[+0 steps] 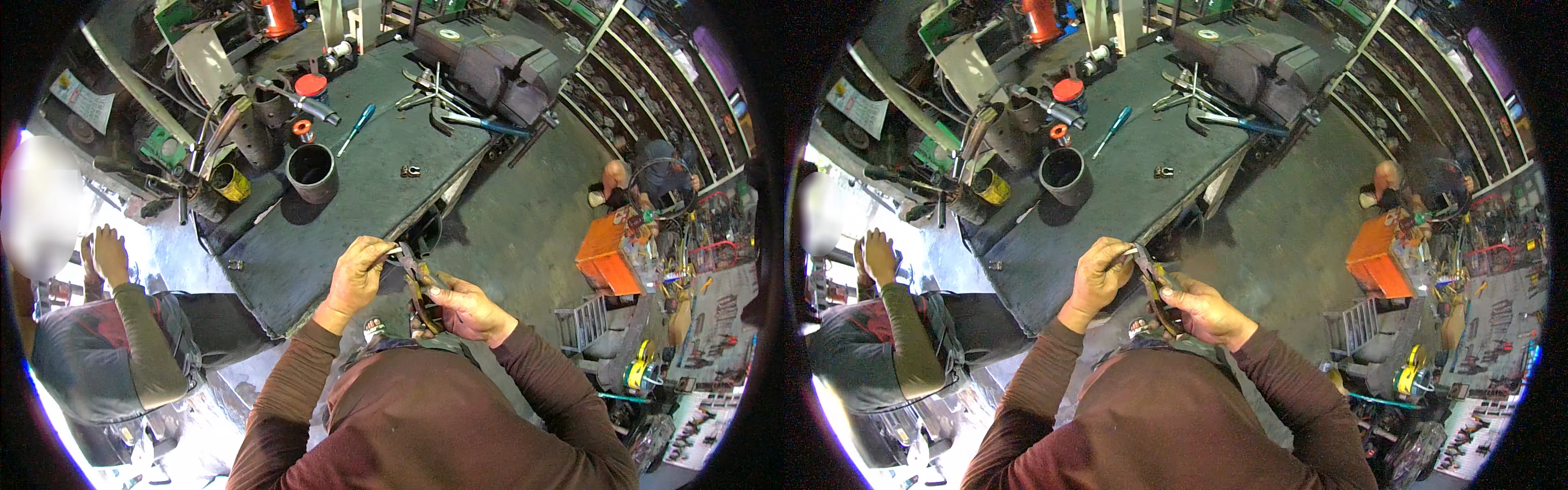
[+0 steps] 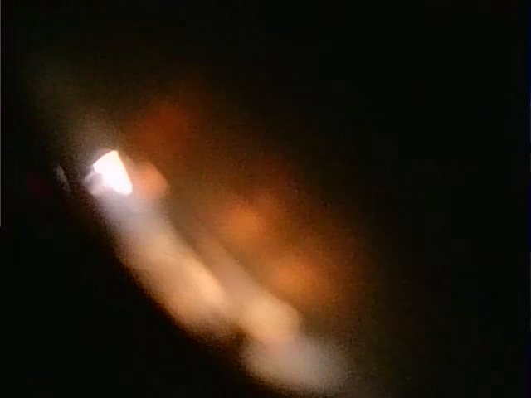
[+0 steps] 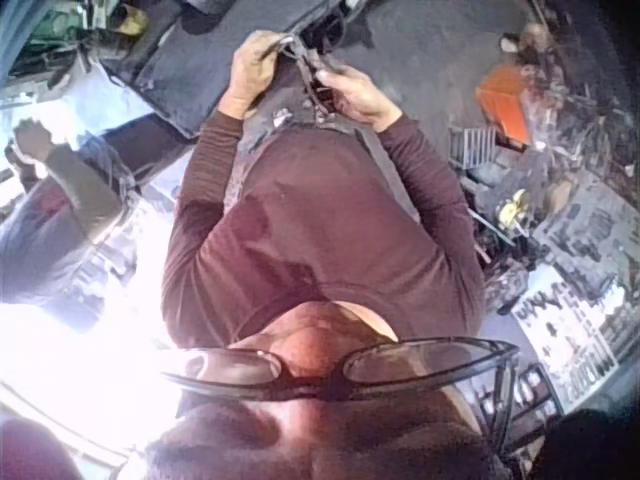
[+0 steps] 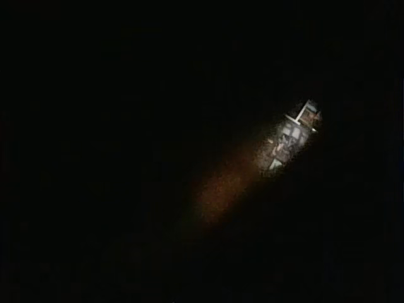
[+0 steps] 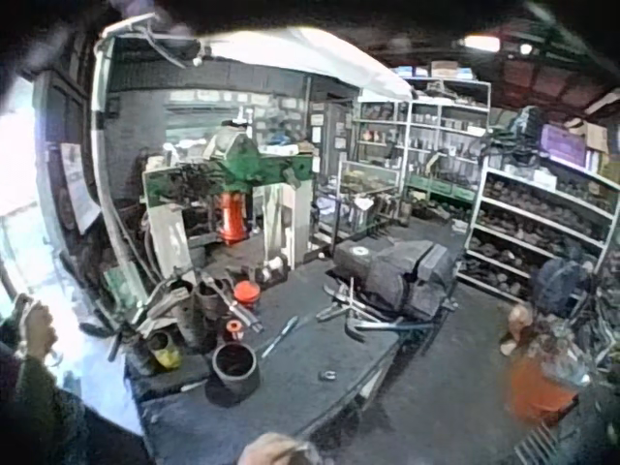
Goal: The person works on a vehicle's engine bay, handling a white cable by pulling, measuring, and cutting it with pliers. They repeatedly route the cable through the engine compartment and trim it at a workbench.
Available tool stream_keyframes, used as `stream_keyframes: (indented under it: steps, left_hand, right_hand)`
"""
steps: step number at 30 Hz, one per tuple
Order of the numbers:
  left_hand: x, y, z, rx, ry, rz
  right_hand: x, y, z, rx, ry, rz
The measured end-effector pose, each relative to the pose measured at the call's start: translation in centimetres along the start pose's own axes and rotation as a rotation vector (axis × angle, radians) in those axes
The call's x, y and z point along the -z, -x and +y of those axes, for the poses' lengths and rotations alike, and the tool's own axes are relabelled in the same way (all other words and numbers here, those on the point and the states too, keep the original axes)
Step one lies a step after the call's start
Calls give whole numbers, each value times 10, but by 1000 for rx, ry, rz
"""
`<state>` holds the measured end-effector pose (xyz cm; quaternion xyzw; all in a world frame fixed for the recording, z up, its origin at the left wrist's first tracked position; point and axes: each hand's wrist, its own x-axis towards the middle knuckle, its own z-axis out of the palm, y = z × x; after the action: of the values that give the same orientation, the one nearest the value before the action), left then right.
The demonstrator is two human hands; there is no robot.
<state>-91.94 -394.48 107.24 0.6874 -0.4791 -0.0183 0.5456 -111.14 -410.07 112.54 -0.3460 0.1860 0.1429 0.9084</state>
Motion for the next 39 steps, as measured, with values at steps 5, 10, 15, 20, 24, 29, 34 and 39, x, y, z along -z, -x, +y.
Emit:
stream_keyframes:
  steps: [5,10,15,20,24,29,34,39]
  left_hand:
    - [-19,-23,-1,-111,33,-141]
    - [-63,-34,-2,-51,40,-276]
    - [-116,-55,12,-247,-77,-364]
    - [-192,-87,43,-303,-121,-378]
    - [-269,-115,61,-357,-85,-388]
    - [-361,-151,74,-396,-8,-444]
    - [-443,-195,65,-260,46,-430]
    - [-482,-262,43,342,427,-555]
  right_hand:
    - [26,4,28,-42,-165,21]
    - [44,17,38,77,-182,165]
    - [77,60,10,126,73,296]
    - [141,111,-22,187,343,361]
    - [191,153,-42,249,405,449]
    - [244,184,-68,314,377,631]
    - [311,193,-91,394,150,734]
    - [352,243,-137,405,627,902]
